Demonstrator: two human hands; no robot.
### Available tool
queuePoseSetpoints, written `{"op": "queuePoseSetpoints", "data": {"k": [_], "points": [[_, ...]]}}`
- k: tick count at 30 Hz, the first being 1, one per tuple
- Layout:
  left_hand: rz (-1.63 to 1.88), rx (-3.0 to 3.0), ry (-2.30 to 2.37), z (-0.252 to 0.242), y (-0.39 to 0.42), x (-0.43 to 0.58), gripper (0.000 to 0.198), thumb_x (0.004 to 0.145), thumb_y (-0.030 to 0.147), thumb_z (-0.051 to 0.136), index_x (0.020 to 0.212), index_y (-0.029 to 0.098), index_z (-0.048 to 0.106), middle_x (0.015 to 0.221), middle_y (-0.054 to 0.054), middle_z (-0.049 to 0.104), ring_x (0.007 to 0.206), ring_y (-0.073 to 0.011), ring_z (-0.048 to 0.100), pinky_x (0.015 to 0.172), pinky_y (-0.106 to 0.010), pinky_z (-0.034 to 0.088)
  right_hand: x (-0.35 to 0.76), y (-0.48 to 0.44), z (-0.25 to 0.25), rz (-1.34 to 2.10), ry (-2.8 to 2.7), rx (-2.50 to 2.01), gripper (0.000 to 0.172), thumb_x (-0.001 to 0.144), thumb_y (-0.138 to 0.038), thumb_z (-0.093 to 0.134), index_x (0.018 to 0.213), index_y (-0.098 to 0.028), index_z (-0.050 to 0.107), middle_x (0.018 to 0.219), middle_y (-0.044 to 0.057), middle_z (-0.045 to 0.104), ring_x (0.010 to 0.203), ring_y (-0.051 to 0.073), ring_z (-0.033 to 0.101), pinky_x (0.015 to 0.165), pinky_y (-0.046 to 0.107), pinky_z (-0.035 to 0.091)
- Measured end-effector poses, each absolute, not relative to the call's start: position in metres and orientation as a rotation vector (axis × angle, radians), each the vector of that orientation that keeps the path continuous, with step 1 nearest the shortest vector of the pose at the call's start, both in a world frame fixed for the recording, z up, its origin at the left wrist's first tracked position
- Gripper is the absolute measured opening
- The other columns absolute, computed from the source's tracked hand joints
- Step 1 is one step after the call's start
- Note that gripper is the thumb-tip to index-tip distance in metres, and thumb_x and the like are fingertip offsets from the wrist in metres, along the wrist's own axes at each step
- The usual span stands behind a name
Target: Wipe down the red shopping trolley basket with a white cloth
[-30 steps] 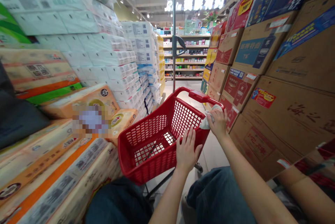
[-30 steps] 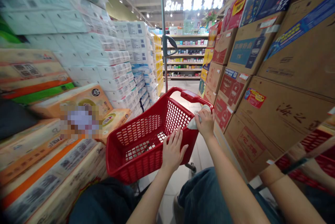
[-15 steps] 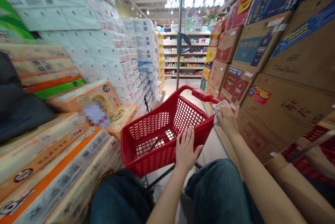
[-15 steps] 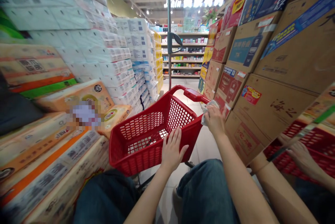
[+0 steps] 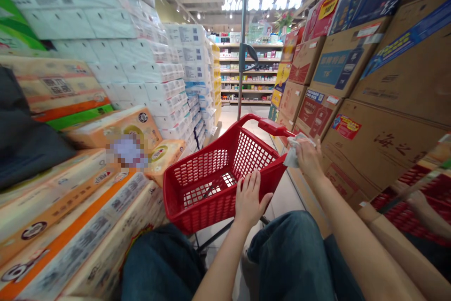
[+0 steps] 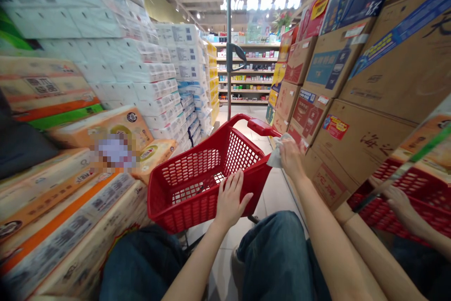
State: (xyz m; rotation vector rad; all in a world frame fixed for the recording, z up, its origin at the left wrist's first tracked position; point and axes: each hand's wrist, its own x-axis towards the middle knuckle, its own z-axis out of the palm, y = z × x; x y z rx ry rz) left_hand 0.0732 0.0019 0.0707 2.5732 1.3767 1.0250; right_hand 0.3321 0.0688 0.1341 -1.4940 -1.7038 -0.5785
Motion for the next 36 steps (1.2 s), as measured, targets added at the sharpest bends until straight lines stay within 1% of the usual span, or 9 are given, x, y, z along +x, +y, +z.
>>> {"op": "queuePoseSetpoints", "data": {"k": [5,10,14,18,20,23,27,31,36], "points": [[1.062,2.569,1.395,0.068,0.001,0.077,0.070,0.096,0.057,0.032,0.154,0.023,0.012,0.156,-0.006,0.033,0.142,-0.0277,0.031,0.117,-0.052,0.025,0.304,0.069,0.123,-0.571,-1.545,-1.507,0.029,0.096,-0.033,0.035,0.109,-0.022,0.059,0.117,0.009,0.065,0.124,0.025,0.050,0.115,0.056,0.017],[1.030,2.605,1.375,0.068,0.002,0.076,0.072,0.095,0.060,0.031,0.153,0.017,0.018,0.157,-0.007,0.030,0.145,-0.0263,0.026,0.119,-0.048,0.024,0.232,0.042,0.092,-0.527,-1.809,-1.412,0.026,0.092,-0.039,0.049,0.109,-0.025,0.061,0.113,0.008,0.066,0.121,0.027,0.052,0.117,0.051,0.019],[0.996,2.602,1.360,0.070,0.002,0.072,0.071,0.096,0.059,0.031,0.152,0.017,0.021,0.157,-0.008,0.030,0.144,-0.0255,0.027,0.119,-0.046,0.026,0.268,0.049,0.108,-0.565,-1.920,-1.401,0.024,0.094,-0.034,0.044,0.109,-0.027,0.061,0.112,0.006,0.068,0.117,0.024,0.055,0.118,0.053,0.011],[0.990,2.607,1.347,0.072,0.002,0.071,0.071,0.096,0.059,0.031,0.152,0.017,0.020,0.157,-0.007,0.028,0.145,-0.0250,0.024,0.119,-0.046,0.026,0.332,0.073,0.134,-0.612,-1.648,-1.485,0.031,0.097,-0.035,0.034,0.106,-0.023,0.061,0.113,0.008,0.067,0.114,0.025,0.057,0.116,0.059,0.003],[0.995,2.608,1.351,0.071,0.002,0.072,0.071,0.096,0.059,0.031,0.152,0.017,0.019,0.158,-0.008,0.026,0.146,-0.0250,0.023,0.119,-0.046,0.025,0.334,0.078,0.135,-0.614,-1.560,-1.505,0.033,0.097,-0.035,0.031,0.105,-0.021,0.061,0.112,0.010,0.067,0.114,0.025,0.056,0.115,0.058,0.009],[1.002,2.617,1.351,0.070,0.002,0.073,0.072,0.096,0.059,0.031,0.152,0.015,0.019,0.158,-0.009,0.026,0.147,-0.0243,0.021,0.119,-0.045,0.026,0.292,0.068,0.117,-0.646,-1.590,-1.488,0.028,0.096,-0.033,0.036,0.104,-0.019,0.060,0.110,0.011,0.066,0.116,0.026,0.054,0.114,0.054,0.020],[1.022,2.648,1.338,0.069,0.003,0.072,0.072,0.096,0.058,0.032,0.151,0.013,0.022,0.157,-0.010,0.028,0.146,-0.0242,0.022,0.119,-0.045,0.026,0.229,0.042,0.091,-0.614,-1.871,-1.352,0.024,0.096,-0.027,0.041,0.108,-0.020,0.060,0.109,0.008,0.067,0.115,0.023,0.056,0.115,0.046,0.026],[1.024,2.656,1.321,0.070,0.003,0.069,0.070,0.097,0.057,0.033,0.151,0.013,0.023,0.156,-0.010,0.030,0.145,-0.0240,0.025,0.118,-0.044,0.027,0.258,0.042,0.102,-0.614,-2.041,-1.334,0.026,0.096,-0.028,0.041,0.114,-0.022,0.059,0.114,0.006,0.067,0.116,0.021,0.056,0.118,0.046,0.017],[1.014,2.617,1.323,0.071,0.003,0.069,0.069,0.097,0.056,0.032,0.150,0.013,0.025,0.156,-0.009,0.030,0.145,-0.0240,0.026,0.118,-0.044,0.028,0.335,0.069,0.135,-0.636,-1.640,-1.521,0.035,0.099,-0.034,0.029,0.113,-0.020,0.058,0.118,0.010,0.066,0.116,0.024,0.056,0.116,0.056,0.008]]}}
